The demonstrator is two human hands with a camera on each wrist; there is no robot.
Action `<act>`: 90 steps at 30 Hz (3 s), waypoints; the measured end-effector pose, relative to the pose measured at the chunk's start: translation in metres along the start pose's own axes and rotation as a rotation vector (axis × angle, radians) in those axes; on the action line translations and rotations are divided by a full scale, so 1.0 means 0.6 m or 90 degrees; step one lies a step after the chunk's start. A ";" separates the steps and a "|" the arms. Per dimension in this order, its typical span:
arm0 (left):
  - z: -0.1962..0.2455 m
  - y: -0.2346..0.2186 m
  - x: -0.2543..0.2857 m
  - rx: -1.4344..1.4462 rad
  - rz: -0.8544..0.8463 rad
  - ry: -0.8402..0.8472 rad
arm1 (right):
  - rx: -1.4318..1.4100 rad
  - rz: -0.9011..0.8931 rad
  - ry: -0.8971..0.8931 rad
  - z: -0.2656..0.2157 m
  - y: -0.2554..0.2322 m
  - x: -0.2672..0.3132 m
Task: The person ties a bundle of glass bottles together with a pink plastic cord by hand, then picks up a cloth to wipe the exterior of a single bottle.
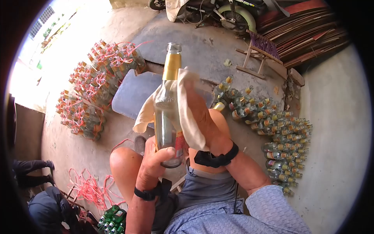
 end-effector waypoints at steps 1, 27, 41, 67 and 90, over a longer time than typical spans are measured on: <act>0.000 -0.010 -0.005 -0.045 0.005 0.013 | 0.099 0.023 -0.087 0.007 -0.001 0.006; 0.050 -0.030 -0.010 -0.334 0.168 0.268 | -0.081 0.167 0.077 0.035 -0.010 -0.012; 0.051 0.018 0.028 -0.642 0.280 0.434 | -0.054 0.258 -0.112 0.006 0.014 0.023; -0.044 0.088 -0.006 0.270 -0.045 0.025 | -0.377 -0.131 0.114 0.052 -0.074 0.055; 0.120 -0.016 -0.047 0.007 0.087 0.276 | 0.326 -0.041 0.084 0.061 -0.051 0.113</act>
Point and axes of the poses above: each hand's wrist, its own x-axis away from the middle knuckle, its own y-axis out of the palm, z = x × y, the point moved 8 cm from there along -x, towards the middle knuckle, and after that the axes turned 15 degrees about y, right-handed, at the moved point
